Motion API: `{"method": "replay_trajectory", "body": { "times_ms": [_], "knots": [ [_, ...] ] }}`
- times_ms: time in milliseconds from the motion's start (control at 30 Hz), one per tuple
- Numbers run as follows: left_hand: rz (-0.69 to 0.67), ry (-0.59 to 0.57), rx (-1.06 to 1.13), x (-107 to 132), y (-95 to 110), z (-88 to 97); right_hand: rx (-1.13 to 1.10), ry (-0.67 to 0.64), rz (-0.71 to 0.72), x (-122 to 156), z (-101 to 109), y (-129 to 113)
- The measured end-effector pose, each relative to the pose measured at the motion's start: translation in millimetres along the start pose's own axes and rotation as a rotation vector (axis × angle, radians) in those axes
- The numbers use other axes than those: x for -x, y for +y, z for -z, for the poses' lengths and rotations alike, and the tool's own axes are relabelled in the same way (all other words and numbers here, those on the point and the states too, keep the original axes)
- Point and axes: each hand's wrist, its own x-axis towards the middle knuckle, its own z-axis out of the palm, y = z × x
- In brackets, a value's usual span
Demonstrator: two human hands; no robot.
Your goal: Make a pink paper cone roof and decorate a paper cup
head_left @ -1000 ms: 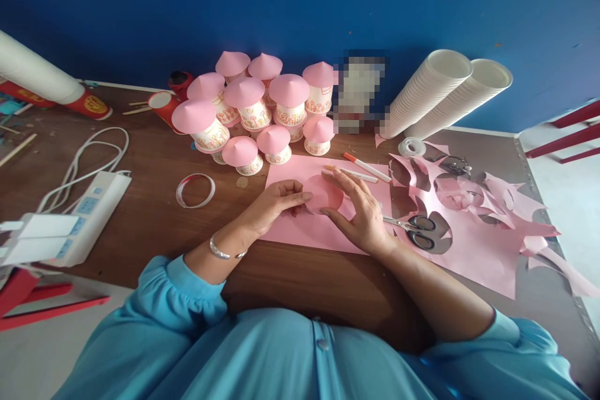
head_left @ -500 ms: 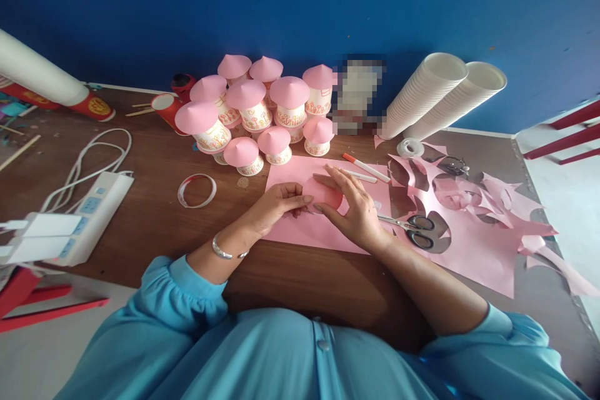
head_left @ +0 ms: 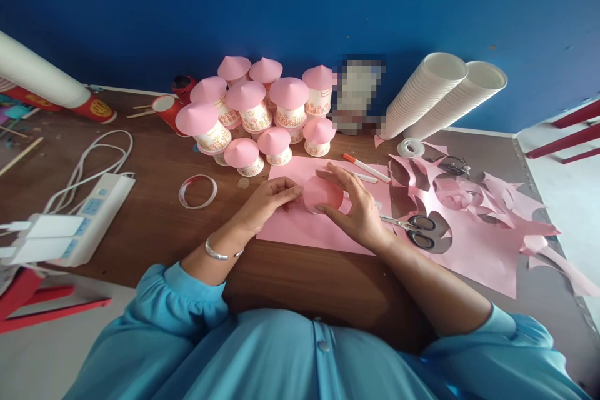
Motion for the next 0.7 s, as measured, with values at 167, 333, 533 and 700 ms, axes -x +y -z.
{"method": "replay_trajectory", "body": {
  "times_ms": [167,333,533,700],
  "knots": [
    [0.050,-0.086,0.035,-4,2,-11.2,0.012,-0.002,-0.007,0,-2,2],
    [0.083,-0.092,0.052,-5,2,-15.0,0.004,-0.010,-0.021,0,-3,1],
    [0.073,-0.088,0.086,-4,1,-12.0,-0.036,0.013,-0.012,3,2,3],
    [-0.026,0.003,-0.007,-5,-1,-3.6,-0.060,0.019,-0.043,6,5,5]
  ]
}}
